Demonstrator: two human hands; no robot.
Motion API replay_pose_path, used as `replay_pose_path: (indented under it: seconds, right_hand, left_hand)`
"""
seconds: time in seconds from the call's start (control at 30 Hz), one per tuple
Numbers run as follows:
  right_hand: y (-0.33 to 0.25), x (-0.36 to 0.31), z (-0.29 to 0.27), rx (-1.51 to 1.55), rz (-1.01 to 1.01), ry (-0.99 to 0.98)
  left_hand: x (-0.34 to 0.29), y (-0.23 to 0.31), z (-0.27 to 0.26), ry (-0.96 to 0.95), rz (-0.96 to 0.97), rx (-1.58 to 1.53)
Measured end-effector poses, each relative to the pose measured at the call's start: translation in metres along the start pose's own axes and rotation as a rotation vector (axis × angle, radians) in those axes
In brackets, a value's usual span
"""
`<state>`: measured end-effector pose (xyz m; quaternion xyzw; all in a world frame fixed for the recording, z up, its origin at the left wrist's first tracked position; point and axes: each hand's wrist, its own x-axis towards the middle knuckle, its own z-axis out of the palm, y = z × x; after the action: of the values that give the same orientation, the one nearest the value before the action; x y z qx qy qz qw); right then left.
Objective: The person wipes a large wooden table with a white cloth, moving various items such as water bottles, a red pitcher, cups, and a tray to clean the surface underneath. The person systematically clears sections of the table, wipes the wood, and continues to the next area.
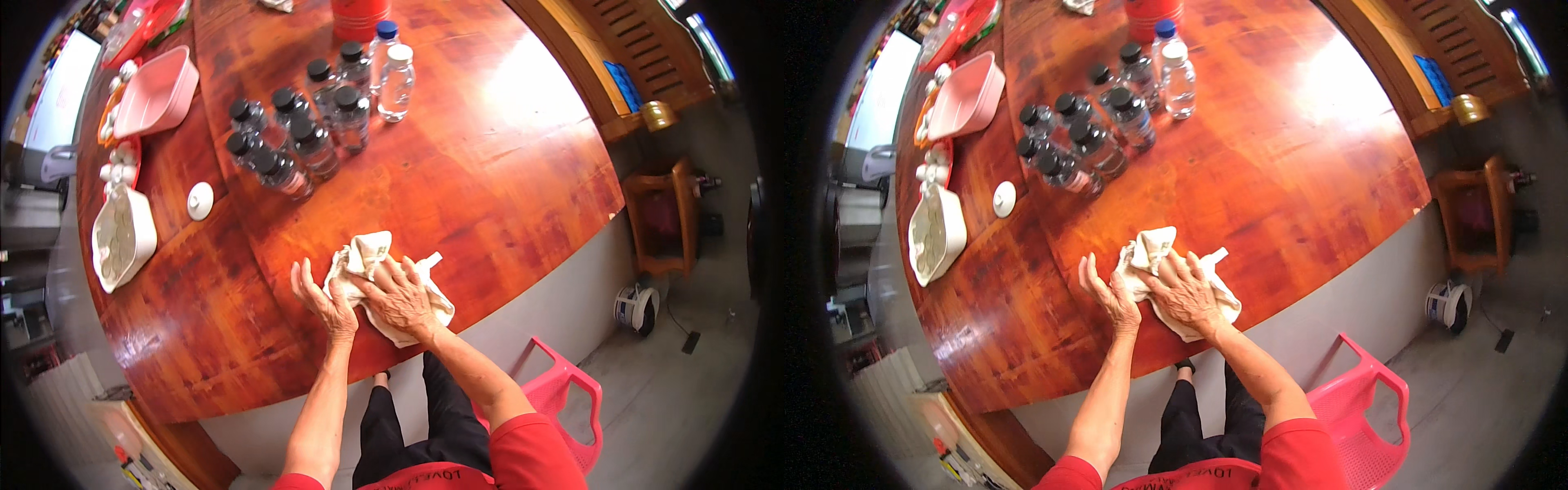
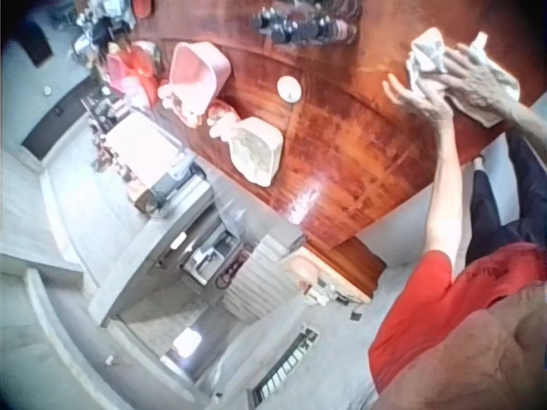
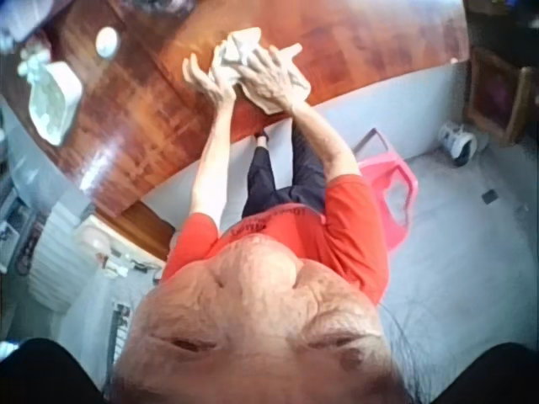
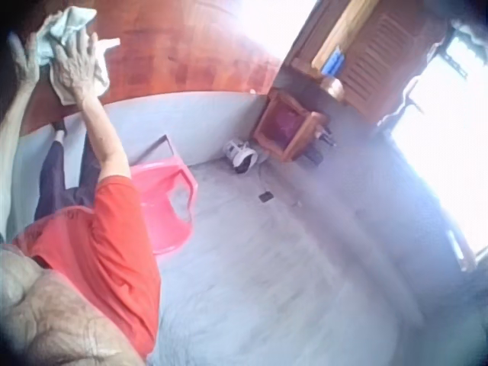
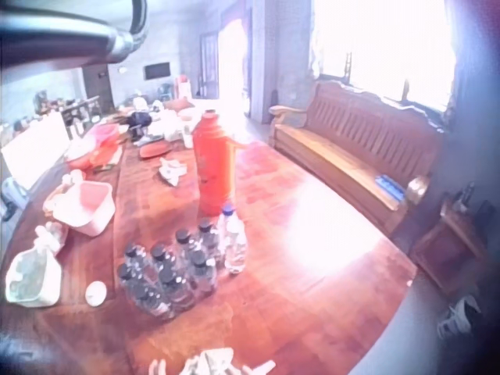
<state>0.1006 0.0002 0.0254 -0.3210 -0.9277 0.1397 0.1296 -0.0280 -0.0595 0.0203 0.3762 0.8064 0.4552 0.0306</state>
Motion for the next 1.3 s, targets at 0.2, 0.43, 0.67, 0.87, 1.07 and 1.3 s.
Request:
replay_pose_path:
  seconds: [0.2, 0.43, 0.67, 0.87, 1.07, 1.3]
  right_hand:
    - [0.082, -0.009, -0.026, -0.111, 0.197, 0.068]
    - [0.175, 0.021, -0.055, -0.192, 0.3, 0.186]
    - [0.253, 0.068, -0.057, -0.285, 0.414, 0.246]
    - [0.253, 0.091, -0.059, -0.162, 0.097, 0.201]
    - [0.243, 0.101, -0.06, -0.055, 0.08, 0.089]
    - [0.279, 0.183, -0.046, -0.122, 0.175, 0.27]
  left_hand:
    - [-0.004, 0.026, 0.048, -0.138, 0.064, -0.039]
    - [0.007, 0.059, 0.112, -0.245, 0.131, -0.006]
    - [0.031, 0.08, 0.159, -0.245, 0.242, 0.31]
    - [0.03, 0.086, 0.164, -0.3, 0.244, 0.578]
    - [0.031, 0.09, 0.165, -0.339, 0.219, 0.585]
    - [0.032, 0.092, 0.162, -0.373, 0.214, 0.602]
